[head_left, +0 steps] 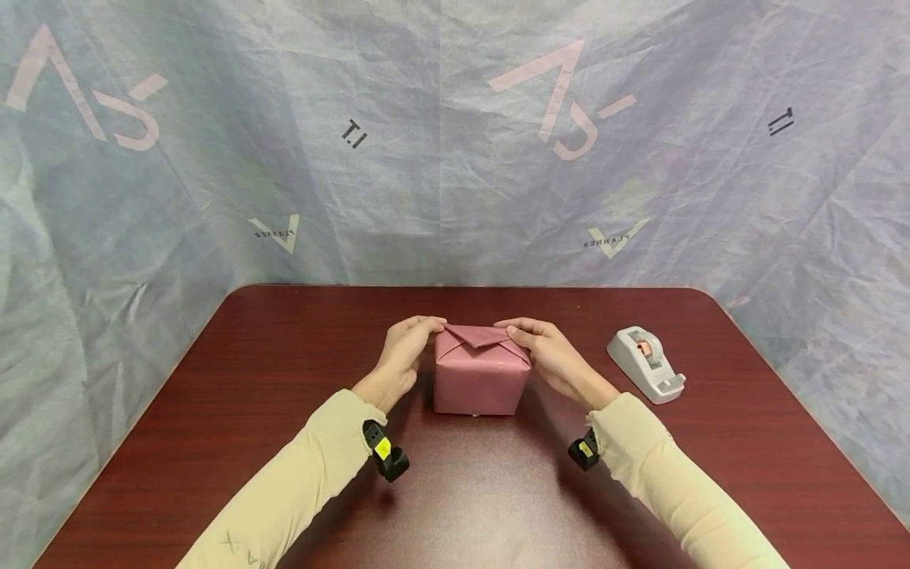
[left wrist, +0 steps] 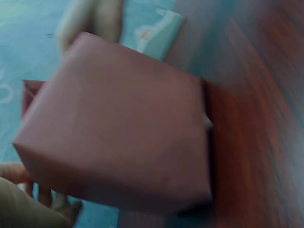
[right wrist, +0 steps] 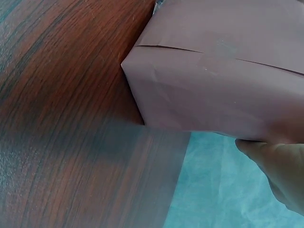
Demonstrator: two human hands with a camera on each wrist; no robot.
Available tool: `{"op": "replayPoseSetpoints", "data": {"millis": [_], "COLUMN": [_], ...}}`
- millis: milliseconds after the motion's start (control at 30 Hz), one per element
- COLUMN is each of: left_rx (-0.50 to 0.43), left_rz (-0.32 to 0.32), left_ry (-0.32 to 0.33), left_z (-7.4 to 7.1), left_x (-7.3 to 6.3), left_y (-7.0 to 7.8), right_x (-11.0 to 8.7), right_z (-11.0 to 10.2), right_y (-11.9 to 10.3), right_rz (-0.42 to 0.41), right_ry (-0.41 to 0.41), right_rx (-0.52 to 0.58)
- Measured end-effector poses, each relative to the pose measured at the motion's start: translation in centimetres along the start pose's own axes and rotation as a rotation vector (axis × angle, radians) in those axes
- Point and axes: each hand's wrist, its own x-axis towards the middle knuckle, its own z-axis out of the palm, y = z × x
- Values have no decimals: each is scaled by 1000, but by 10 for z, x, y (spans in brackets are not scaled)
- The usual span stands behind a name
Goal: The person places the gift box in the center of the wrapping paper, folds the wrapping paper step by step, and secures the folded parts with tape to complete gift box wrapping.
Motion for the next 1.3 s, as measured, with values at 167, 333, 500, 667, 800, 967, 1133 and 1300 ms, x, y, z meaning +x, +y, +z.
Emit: {"op": "replayPoseSetpoints", "data": {"millis": [167,333,500,667,800,967,1133,1300], "left_rx": [63,244,502,600,611,664,769,839], "left_rz": [144,368,655,839,952,1087,1300,1511], "left_ry": [-95,-213,-136,-110,-202,-274,-290,-314], "left_z": [-8,-18,-24,-24,-25,-29,-30,-31], "left_x": [-2,-7,-12,-13,-9,-5,-5,-4], "left_y": [-10,-19,-23,-22,-23,-24,-23,-21], "right_x": [0,-1,-2,-2,-2,-2,-3,-4], "right_z": [0,3,6,6,6,8,8,8], "right_y": [1,2,1,0,-1,0,1,2], "right_rz": [-1,-6,-2,6,9,5,-7,-25], "right_ry": [12,14,15,12,9,17,28,-5], "right_rx": [0,21,51,69,79,87,57,34]}}
